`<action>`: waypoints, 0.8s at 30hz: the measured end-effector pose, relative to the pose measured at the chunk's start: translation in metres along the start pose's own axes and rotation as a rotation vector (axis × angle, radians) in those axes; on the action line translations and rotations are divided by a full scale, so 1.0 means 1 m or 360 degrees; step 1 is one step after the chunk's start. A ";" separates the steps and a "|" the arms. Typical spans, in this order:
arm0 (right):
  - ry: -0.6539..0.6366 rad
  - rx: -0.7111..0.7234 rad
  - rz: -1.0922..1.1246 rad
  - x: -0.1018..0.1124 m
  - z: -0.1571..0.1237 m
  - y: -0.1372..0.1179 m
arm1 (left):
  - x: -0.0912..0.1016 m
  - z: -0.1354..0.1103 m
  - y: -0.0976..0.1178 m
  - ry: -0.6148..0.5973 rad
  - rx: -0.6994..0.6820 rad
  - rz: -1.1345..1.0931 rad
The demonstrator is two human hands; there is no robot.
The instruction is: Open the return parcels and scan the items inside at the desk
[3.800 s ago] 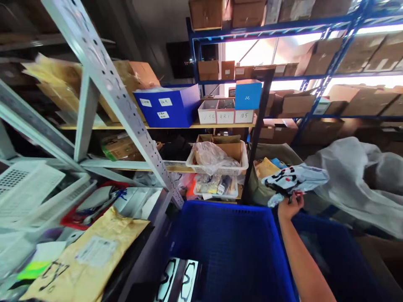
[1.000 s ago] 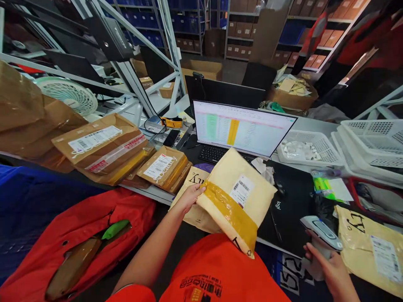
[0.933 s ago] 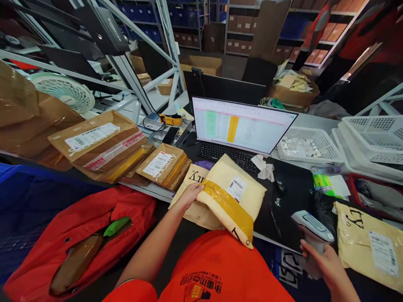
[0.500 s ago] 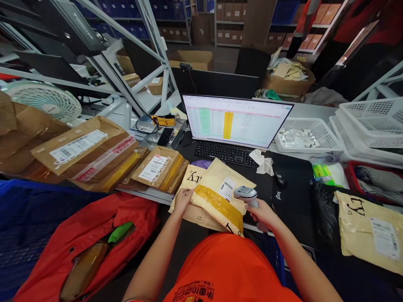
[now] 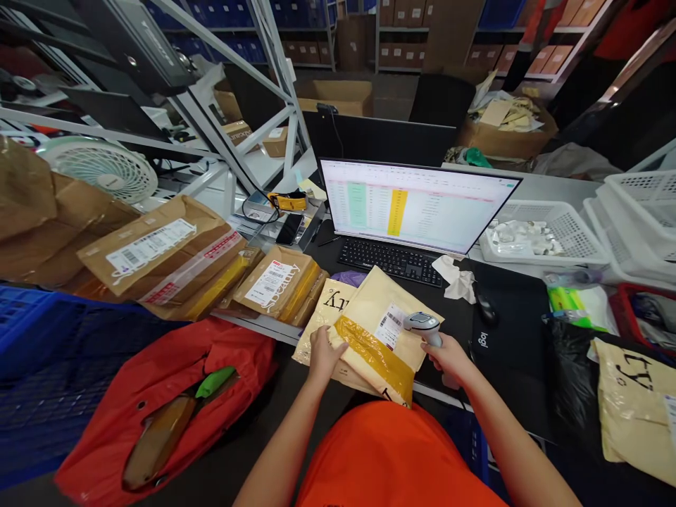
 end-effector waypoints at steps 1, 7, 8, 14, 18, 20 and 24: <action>0.0005 -0.0008 0.0011 0.002 -0.001 0.002 | 0.001 -0.002 0.001 0.0017 -0.0006 0.0022; 0.0005 -0.0017 0.0057 0.001 -0.007 0.007 | 0.013 -0.011 0.010 0.0116 -0.0003 0.0247; 0.0005 -0.0015 0.0063 -0.001 -0.009 0.007 | 0.015 -0.012 0.012 0.0122 -0.0009 0.0285; 0.0030 0.0044 0.0143 0.003 -0.019 0.013 | 0.024 -0.013 0.020 0.0111 -0.0074 0.0522; 0.0374 0.0110 0.0176 0.072 -0.008 0.038 | 0.020 -0.013 0.018 -0.0027 -0.0129 0.0540; 0.0655 0.0080 0.0062 0.127 -0.002 0.059 | 0.018 -0.012 0.016 -0.0087 -0.0136 0.0518; 0.1123 -0.0128 -0.0425 0.225 -0.002 0.104 | 0.015 -0.015 0.011 -0.0140 -0.0156 0.0446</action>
Point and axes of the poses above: each hand's wrist, its own z-axis towards the middle knuckle, its own x-axis out of the back of the hand, y = z × x, the point moved 8 cm from there along z, towards the middle knuckle, and after that the axes turned 13 degrees about z, right-handed, at the moved point
